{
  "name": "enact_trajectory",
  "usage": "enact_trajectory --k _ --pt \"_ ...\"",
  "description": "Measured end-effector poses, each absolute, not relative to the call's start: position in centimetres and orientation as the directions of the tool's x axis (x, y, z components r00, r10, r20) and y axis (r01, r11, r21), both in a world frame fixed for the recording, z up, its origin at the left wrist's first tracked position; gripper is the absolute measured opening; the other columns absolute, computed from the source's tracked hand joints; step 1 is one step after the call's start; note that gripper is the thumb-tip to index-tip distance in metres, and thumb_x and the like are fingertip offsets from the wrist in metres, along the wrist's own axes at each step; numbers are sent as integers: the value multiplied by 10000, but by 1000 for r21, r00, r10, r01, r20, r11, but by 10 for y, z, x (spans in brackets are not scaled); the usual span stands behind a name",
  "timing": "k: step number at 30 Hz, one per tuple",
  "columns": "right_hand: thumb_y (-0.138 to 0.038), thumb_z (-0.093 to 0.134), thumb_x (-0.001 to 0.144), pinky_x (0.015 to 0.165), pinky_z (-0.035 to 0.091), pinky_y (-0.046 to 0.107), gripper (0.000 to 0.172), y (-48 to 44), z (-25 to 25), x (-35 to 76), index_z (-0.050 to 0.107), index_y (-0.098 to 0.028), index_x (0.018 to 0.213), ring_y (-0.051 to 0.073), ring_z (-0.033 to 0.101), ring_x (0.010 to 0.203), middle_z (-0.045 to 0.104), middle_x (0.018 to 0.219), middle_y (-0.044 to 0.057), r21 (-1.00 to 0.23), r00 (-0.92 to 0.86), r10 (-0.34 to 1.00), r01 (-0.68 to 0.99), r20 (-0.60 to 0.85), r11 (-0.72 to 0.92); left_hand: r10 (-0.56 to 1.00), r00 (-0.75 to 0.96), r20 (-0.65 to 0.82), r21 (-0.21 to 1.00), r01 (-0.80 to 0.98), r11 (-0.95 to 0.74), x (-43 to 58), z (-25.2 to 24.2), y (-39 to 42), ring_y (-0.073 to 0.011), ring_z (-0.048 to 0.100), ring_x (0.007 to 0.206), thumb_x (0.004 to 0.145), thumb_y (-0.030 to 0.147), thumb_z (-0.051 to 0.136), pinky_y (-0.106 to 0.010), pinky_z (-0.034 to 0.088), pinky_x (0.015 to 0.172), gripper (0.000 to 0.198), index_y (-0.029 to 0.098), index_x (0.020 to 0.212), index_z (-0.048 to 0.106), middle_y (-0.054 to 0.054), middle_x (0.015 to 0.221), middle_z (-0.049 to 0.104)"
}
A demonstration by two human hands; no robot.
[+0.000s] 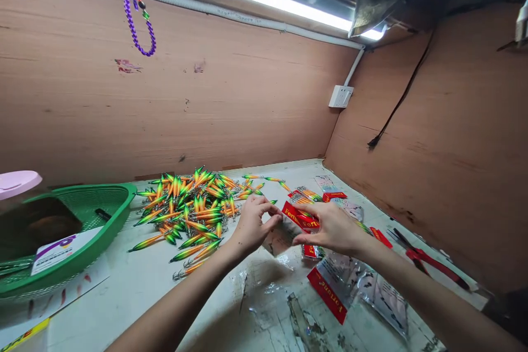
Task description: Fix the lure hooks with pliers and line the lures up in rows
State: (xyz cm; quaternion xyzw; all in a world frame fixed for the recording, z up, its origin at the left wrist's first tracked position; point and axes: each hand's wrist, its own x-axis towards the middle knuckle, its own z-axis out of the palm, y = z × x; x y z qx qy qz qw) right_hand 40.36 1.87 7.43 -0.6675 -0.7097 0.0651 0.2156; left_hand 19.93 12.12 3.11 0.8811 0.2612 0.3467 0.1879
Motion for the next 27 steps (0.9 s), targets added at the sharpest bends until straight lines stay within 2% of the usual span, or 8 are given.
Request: enact_trajectory --k 3,7,10,12,14,18,22,27 --pt "-583 694 794 762 496 346 432 27 70 388 783 -206 987 261 682 851 765 877 86 -512 -56 977 845 205 156 602 641 477 579 286 -764 189 38 111 -213 589 851 877 232 699 -328 466 780 81 207 811 740 -23 806 696" --pt "-586 725 747 677 493 295 494 34 69 377 755 -183 1032 211 656 776 731 844 45 -689 -144 981 698 129 193 618 649 444 628 266 -731 177 38 103 -217 598 870 896 240 669 -336 469 809 112 208 813 738 -30 810 699" --pt "-602 660 779 608 443 276 440 33 70 372 702 -165 764 177 587 672 632 680 12 -753 -176 981 633 86 180 632 623 461 679 210 -703 168 36 102 -229 608 943 925 265 611 -361 468 870 144 218 899 745 -54 905 710" --pt "-600 626 798 606 423 274 439 31 71 371 633 -174 693 163 547 654 579 656 -1 -774 -165 983 612 76 163 673 565 478 725 179 -665 159 35 104 -244 603 1039 936 280 571 -387 460 921 211 216 1063 728 -87 1057 700" --pt "-589 620 803 627 420 279 423 28 74 373 599 -183 687 164 531 672 568 682 3 -785 -138 988 602 74 143 703 543 460 740 204 -641 148 34 106 -259 591 1087 939 311 553 -418 441 961 264 218 1123 717 -100 1121 687" --pt "-627 633 782 643 422 289 453 24 78 378 585 -190 672 171 513 687 562 701 11 -798 -107 992 591 68 118 699 612 371 708 301 -639 131 29 108 -273 600 1025 916 368 588 -444 422 950 234 231 987 764 -78 1013 730" --pt "-689 631 760 632 423 285 508 23 81 381 607 -186 690 175 504 692 559 714 16 -803 -110 992 586 60 114 715 628 306 725 334 -603 131 23 107 -246 631 935 849 317 687 -381 455 874 122 218 859 758 -51 906 757" --pt "-725 612 763 641 414 285 536 23 79 381 615 -191 720 176 501 699 567 728 10 -795 -116 992 595 56 115 720 616 318 727 330 -603 138 18 106 -191 643 773 842 247 684 -308 483 762 91 201 775 725 -29 799 739"
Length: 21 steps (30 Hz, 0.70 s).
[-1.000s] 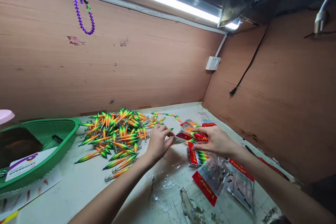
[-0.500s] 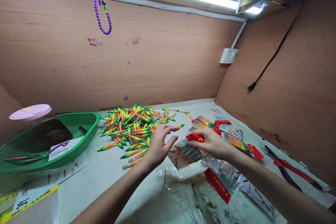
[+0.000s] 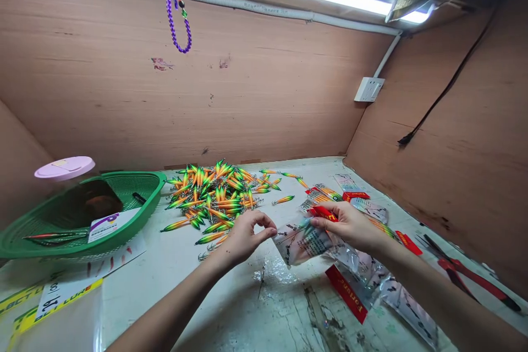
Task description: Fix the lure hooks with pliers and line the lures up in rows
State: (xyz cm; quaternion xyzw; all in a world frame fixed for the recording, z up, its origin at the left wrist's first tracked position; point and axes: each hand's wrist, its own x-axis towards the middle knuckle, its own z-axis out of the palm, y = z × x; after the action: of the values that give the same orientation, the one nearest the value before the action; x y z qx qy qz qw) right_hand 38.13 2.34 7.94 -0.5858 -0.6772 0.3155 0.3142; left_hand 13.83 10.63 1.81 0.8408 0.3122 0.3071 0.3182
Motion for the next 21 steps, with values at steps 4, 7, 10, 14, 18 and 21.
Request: enact_trajectory --k 4,7,10,14,18,21 --pt "-755 616 738 630 392 284 563 26 77 384 543 -203 657 163 465 666 502 675 -12 -797 -117 992 595 41 103 708 590 388 687 327 -649 138 19 103 -218 611 860 884 221 628 -350 467 820 114 198 810 711 -52 853 724" --pt "-762 616 737 626 388 283 569 28 78 385 532 -204 661 157 456 664 483 674 -17 -812 -146 989 576 11 95 636 617 463 612 296 -733 136 23 104 -245 561 1003 905 223 628 -408 422 925 105 220 903 732 -76 1013 716" --pt "-768 623 729 608 376 279 577 30 81 386 522 -204 660 143 440 639 456 656 -29 -834 -201 979 545 -31 85 453 753 477 467 220 -857 133 31 108 -248 519 1060 930 276 635 -429 374 976 121 267 933 756 -65 1058 713" --pt "-713 675 728 570 310 263 549 31 86 388 501 -198 649 115 386 601 419 624 -50 -858 -256 963 509 -79 65 309 879 363 416 144 -898 132 46 114 -250 492 1058 884 281 709 -410 335 988 67 271 937 748 -34 956 750" --pt "-665 699 738 564 276 259 518 32 91 388 497 -195 662 105 364 602 412 629 -57 -882 -296 946 471 -129 27 229 923 309 457 67 -887 135 58 113 -233 488 996 857 229 736 -360 350 937 26 253 854 727 -6 830 755" --pt "-648 727 716 565 265 259 520 33 95 386 482 -196 635 99 343 599 394 632 -62 -894 -316 936 448 -155 4 178 936 304 427 33 -903 137 63 109 -221 492 957 852 233 740 -343 360 913 37 238 823 718 -17 828 725"
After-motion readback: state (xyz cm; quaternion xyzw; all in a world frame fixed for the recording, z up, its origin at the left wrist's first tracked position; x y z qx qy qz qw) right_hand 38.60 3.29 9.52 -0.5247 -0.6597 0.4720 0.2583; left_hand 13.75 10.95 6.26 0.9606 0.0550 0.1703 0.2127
